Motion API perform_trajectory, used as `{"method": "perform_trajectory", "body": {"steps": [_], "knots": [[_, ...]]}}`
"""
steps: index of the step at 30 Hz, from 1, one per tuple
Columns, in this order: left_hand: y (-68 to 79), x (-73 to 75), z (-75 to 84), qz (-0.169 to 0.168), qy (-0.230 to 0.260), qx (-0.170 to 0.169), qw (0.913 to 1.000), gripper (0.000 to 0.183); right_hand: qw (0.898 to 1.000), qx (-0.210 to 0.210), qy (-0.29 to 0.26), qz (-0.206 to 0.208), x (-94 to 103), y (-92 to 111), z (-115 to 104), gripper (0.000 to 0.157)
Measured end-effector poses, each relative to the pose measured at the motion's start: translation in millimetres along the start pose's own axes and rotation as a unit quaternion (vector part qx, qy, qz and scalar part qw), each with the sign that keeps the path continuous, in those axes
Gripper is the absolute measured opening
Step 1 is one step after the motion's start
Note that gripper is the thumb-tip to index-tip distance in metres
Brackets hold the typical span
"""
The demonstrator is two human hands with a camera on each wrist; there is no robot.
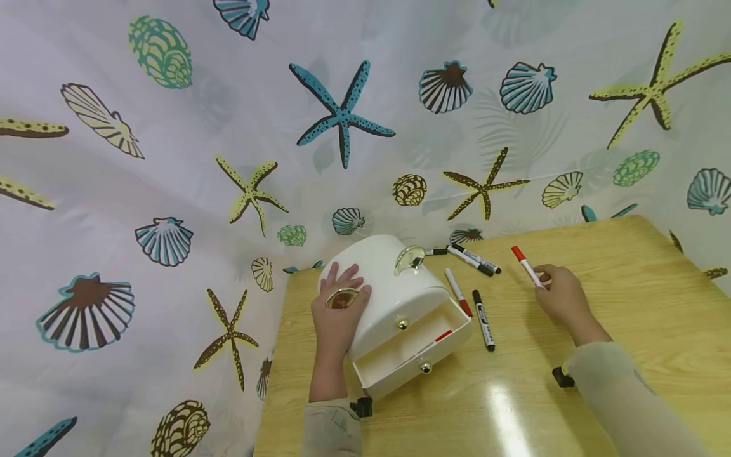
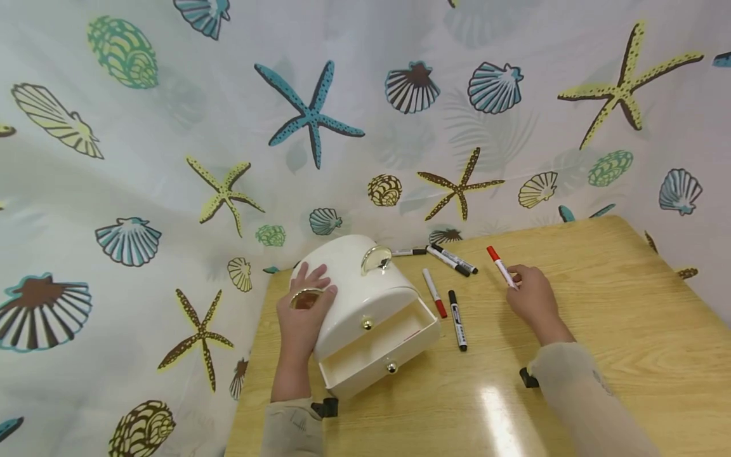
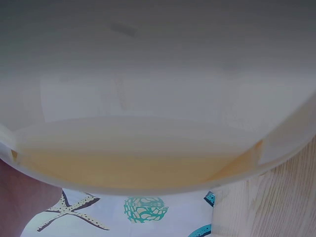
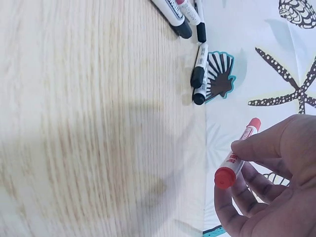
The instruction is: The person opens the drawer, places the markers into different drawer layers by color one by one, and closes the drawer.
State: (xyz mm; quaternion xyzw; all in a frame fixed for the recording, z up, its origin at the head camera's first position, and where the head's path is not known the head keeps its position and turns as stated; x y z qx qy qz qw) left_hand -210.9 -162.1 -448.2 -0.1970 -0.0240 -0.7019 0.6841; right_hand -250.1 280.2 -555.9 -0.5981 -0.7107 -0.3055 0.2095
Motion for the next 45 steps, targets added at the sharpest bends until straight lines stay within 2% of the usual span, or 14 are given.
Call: {"method": "perform_trajectory", "body": {"steps": [10,17,25,29,37,41,45], "knots": [[1.3,0.9,1.2,0.002,0.001,-0.008,1.0000,0.020,0.999,0.023,0.014,0.023,-4.3,18.4,-26.1,0.044],[0.4,0.6,2.2,0.004,-0.001,-0.011,0.9999,0.020,0.998,0.043,0.001,0.037,-7.0,32.8,-41.2,0.043],[1.2,0.7,2.1,0.003,0.004,-0.011,0.9999,0.019,0.998,0.056,-0.003,0.036,-12.8,37.7,-49.0,0.042],[2.2,0.6,1.6,0.002,0.002,-0.003,1.0000,0.020,0.997,0.067,0.000,0.049,-12.5,39.3,-51.7,0.042],[-0.2,0.7,3.8,0.002,0.006,-0.013,0.9999,0.023,0.994,0.085,-0.004,0.069,-12.4,45.7,-70.0,0.042],[0.6,0.6,3.1,0.000,0.008,-0.008,0.9999,0.022,0.991,0.116,-0.015,0.063,-17.3,50.0,-82.9,0.041],[0.2,0.4,1.8,-0.001,0.010,-0.018,0.9998,0.019,0.985,0.159,-0.010,0.062,-21.2,53.9,-96.3,0.041]]}}
Point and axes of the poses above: each hand's wrist, its own y-axis away from the middle knuckle, its own x-axis out of the back of the hand, z = x × y, the point moved 3 cm from there along -y, towards the middle knuckle, and after that the axes turned 14 degrees about -z, right-handed, at the moved point
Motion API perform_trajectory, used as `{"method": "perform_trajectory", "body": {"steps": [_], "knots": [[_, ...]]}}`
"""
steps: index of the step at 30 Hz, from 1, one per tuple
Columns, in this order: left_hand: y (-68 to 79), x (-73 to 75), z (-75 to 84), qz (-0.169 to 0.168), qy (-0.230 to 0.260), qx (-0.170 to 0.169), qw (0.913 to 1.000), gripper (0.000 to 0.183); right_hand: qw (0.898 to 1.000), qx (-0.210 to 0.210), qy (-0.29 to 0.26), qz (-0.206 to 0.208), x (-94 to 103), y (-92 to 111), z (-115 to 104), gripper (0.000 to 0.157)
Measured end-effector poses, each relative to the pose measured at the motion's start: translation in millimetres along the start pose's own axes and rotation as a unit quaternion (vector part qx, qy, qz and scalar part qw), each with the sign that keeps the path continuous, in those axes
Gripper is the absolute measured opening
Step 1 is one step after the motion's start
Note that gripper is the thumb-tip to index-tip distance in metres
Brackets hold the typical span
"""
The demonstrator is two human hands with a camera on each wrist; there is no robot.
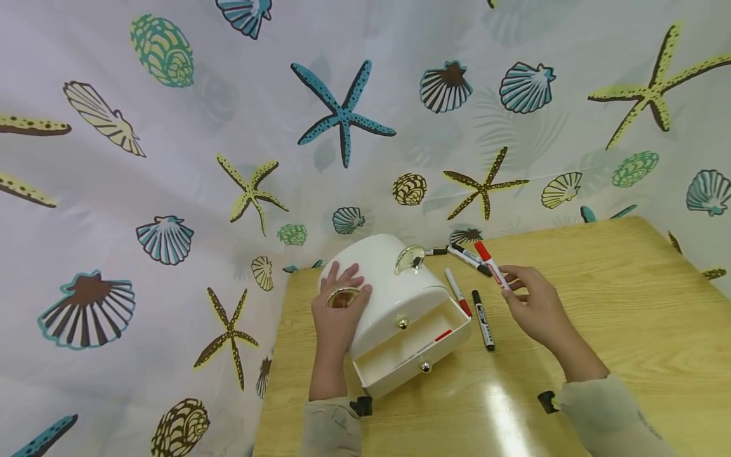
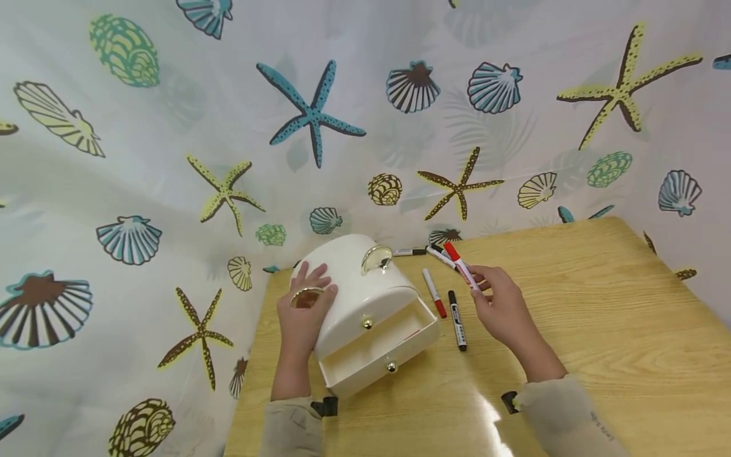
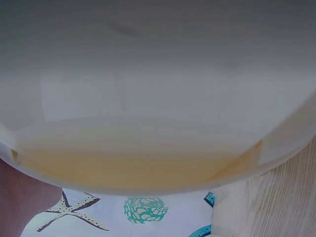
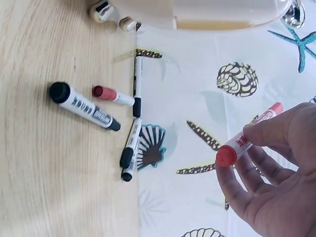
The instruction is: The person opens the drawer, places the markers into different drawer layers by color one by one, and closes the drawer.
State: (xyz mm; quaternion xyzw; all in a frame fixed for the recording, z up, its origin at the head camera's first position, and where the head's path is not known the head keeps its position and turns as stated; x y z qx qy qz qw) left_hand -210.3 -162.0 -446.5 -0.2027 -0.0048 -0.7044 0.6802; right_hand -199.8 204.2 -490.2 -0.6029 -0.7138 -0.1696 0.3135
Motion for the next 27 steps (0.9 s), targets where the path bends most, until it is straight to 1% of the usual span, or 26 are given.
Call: {"method": "perform_trajectory", "body": {"steps": [2,7,11,17,20,24,27], "knots": [[0.2,0.6,-0.6,0.002,0.000,-0.004,1.0000,0.019,1.000,0.012,-0.003,-0.002,-2.2,0.0,-6.4,0.043],[-0.5,1.2,0.5,0.002,-0.010,-0.002,0.9999,0.022,1.000,0.023,-0.021,-0.002,-4.2,-1.0,-17.7,0.045],[-0.4,1.2,2.0,0.000,-0.013,0.002,0.9999,0.025,0.999,0.031,-0.026,0.005,-3.5,-0.4,-23.5,0.043],[1.8,1.0,2.5,0.006,-0.009,0.009,0.9999,0.022,0.998,0.054,-0.028,0.010,-3.5,2.8,-33.5,0.040],[1.2,0.5,2.2,0.005,-0.010,0.010,0.9999,0.021,0.995,0.090,-0.028,0.017,-4.4,3.0,-41.0,0.037],[-0.3,0.1,2.2,0.004,-0.013,0.007,0.9999,0.021,0.988,0.152,-0.030,0.025,-7.9,2.4,-52.1,0.036],[0.0,-0.1,1.5,0.004,-0.015,0.009,0.9998,0.022,0.984,0.174,-0.035,0.019,-12.5,3.0,-58.7,0.035]]}}
Point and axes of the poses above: each hand's wrist, its own y-axis away from the middle knuckle, its own x-axis out of the back of the hand, z = x × y, the point moved 3 cm from there along -y, towards the middle knuckle, and after that the axes turned 14 degrees about -z, right-handed, at the moved point
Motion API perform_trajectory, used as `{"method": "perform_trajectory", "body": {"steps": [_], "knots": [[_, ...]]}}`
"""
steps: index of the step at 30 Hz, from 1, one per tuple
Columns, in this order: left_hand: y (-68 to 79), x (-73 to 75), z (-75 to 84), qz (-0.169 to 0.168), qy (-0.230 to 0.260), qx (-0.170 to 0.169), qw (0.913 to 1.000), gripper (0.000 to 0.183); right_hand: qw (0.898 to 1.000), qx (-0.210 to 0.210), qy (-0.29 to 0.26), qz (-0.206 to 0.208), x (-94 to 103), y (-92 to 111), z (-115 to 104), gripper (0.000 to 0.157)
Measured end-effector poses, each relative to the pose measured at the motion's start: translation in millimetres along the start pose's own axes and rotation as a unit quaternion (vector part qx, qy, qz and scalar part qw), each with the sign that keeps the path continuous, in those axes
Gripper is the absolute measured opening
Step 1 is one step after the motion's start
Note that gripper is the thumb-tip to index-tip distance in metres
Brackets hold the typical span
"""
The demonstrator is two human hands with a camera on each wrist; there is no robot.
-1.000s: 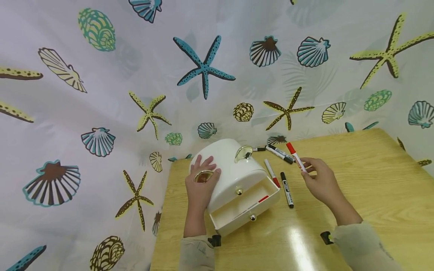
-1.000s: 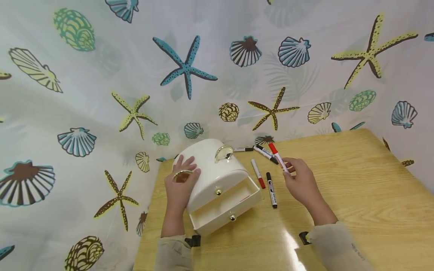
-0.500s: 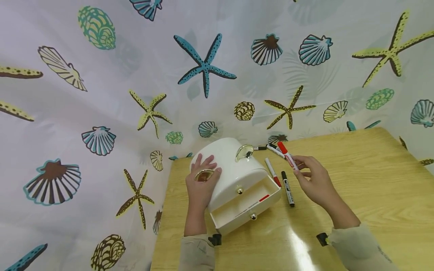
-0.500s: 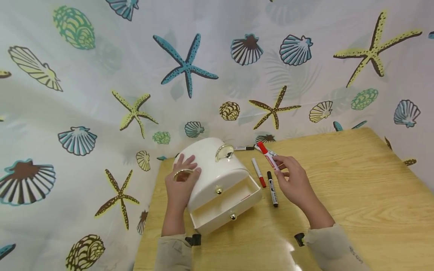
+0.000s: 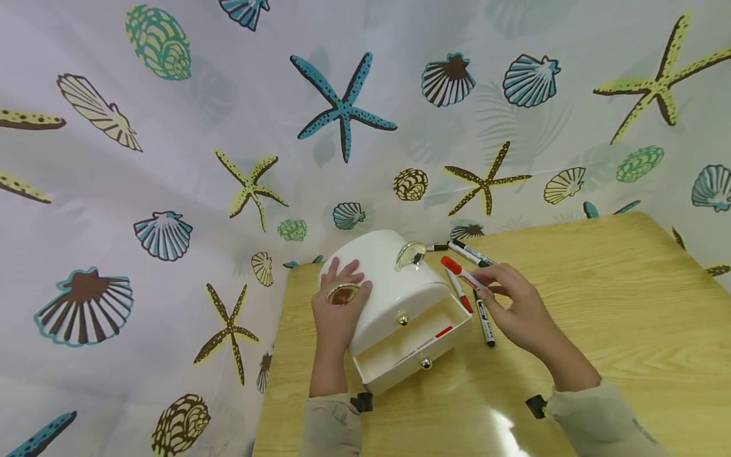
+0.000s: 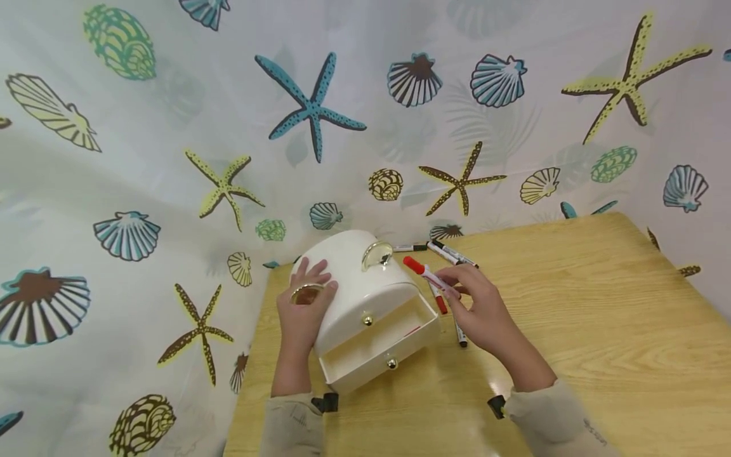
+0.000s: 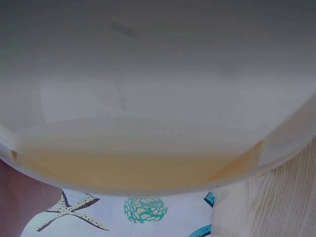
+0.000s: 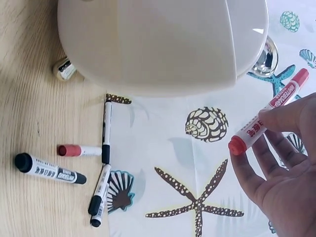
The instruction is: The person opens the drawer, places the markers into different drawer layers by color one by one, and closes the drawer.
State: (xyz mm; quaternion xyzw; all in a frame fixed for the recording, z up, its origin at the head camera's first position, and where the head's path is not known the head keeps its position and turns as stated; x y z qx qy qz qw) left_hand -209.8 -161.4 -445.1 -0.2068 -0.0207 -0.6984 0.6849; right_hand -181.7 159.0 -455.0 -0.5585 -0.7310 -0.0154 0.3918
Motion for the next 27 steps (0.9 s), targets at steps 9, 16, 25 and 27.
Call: {"method": "perform_trajectory", "body": {"steps": [9,16,25,27], "knots": [[1.6,0.1,-1.5,-0.001,-0.005,0.018,0.9998,0.021,0.998,0.044,-0.022,-0.029,-16.3,-0.4,-16.4,0.035],[-0.2,-0.1,-1.2,-0.001,-0.011,0.015,0.9998,0.019,0.996,0.079,-0.014,-0.032,-29.4,-0.7,-23.0,0.037],[1.0,0.0,-1.7,-0.003,-0.006,0.006,1.0000,0.021,0.992,0.118,-0.021,-0.031,-33.9,-5.0,-49.2,0.036],[0.6,0.1,-1.3,-0.003,-0.007,0.005,1.0000,0.020,0.992,0.116,-0.026,-0.040,-37.0,-4.5,-46.5,0.037]]}}
Point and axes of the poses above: each hand's wrist, its own y-axis away from the middle knuckle, its own x-axis out of the back of the hand, z = x × y, the point moved 3 cm from there along -y, towards the middle knuckle, and after that the axes turned 14 degrees about -z, right-handed, at the moved point
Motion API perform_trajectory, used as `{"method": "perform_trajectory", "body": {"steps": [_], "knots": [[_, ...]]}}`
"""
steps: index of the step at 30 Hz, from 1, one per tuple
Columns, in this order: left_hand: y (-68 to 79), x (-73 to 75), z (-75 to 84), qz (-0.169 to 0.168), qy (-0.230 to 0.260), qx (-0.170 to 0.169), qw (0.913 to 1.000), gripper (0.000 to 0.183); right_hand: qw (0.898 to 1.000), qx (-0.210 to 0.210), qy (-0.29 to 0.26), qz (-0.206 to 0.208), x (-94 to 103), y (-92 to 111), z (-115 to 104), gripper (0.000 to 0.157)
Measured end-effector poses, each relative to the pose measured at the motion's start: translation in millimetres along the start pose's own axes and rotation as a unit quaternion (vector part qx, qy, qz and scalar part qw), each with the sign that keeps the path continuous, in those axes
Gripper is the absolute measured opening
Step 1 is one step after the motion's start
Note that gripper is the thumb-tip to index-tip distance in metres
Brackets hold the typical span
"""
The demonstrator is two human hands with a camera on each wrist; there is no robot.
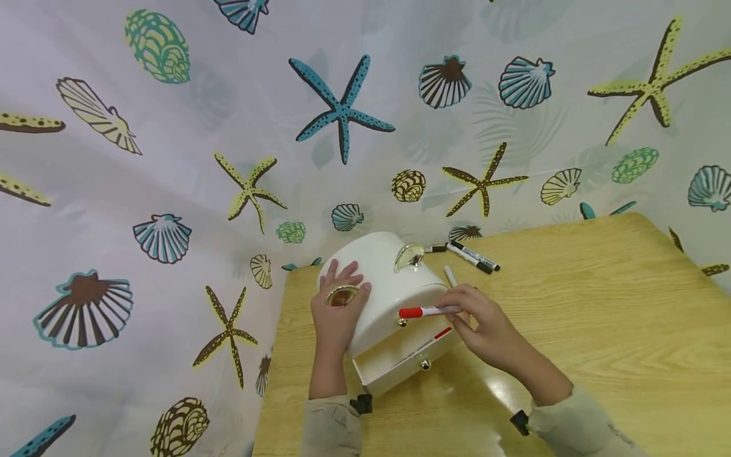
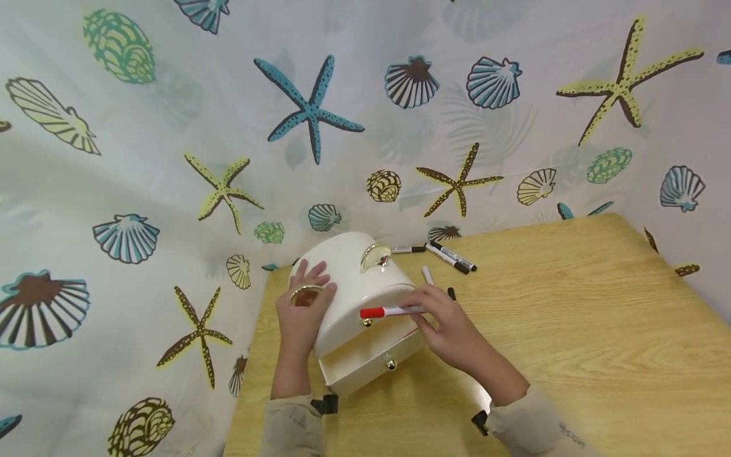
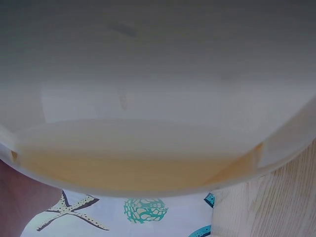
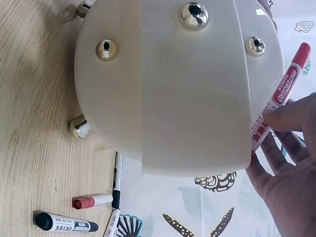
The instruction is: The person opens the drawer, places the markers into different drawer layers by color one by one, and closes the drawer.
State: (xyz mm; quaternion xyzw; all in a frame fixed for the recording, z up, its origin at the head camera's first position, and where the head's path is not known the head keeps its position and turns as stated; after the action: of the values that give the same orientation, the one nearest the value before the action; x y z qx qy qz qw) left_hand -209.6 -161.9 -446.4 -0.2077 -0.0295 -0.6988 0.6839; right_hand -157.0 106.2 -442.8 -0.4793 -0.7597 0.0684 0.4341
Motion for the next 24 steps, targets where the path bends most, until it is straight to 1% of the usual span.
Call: {"method": "perform_trajectory", "body": {"steps": [3,6,8,13,16,19,24], "knots": [[-0.4,-0.2,1.4,0.001,-0.001,-0.001,1.0000,0.019,1.000,-0.005,-0.004,-0.009,-7.3,3.7,11.9,0.041],[0.0,-0.5,1.9,0.000,0.000,-0.003,1.0000,0.019,1.000,-0.017,-0.006,-0.010,-10.2,4.7,11.9,0.042],[0.1,-0.4,1.8,-0.001,0.005,-0.007,1.0000,0.020,1.000,-0.026,-0.006,-0.012,-10.7,5.3,11.7,0.040],[-0.6,0.5,1.7,0.002,0.011,-0.016,0.9998,0.021,0.999,-0.043,-0.008,-0.019,-8.4,6.3,11.8,0.037],[-1.4,0.5,2.7,0.002,0.005,-0.013,0.9999,0.021,0.999,-0.051,-0.006,-0.018,-6.3,7.2,12.3,0.038],[-2.5,0.0,2.8,0.001,0.000,-0.006,1.0000,0.021,0.999,-0.052,-0.005,-0.013,-4.6,8.2,13.0,0.037],[-2.6,-0.4,1.8,0.001,-0.001,-0.008,1.0000,0.019,0.999,-0.046,0.000,-0.001,-1.5,10.1,14.2,0.040]]}}
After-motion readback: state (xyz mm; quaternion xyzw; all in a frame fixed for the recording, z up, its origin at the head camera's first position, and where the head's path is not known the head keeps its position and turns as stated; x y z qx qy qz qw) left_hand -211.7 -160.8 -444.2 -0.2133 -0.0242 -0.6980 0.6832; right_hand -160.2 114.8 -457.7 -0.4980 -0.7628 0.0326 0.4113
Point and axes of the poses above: each hand's wrist, its own y-axis away from the middle knuckle, its own x-axis out of the back of the hand, z = x × y, the point moved 3 cm from there along -y, towards the middle knuckle, and after that the axes turned 14 degrees about -z, right-handed, at the moved point
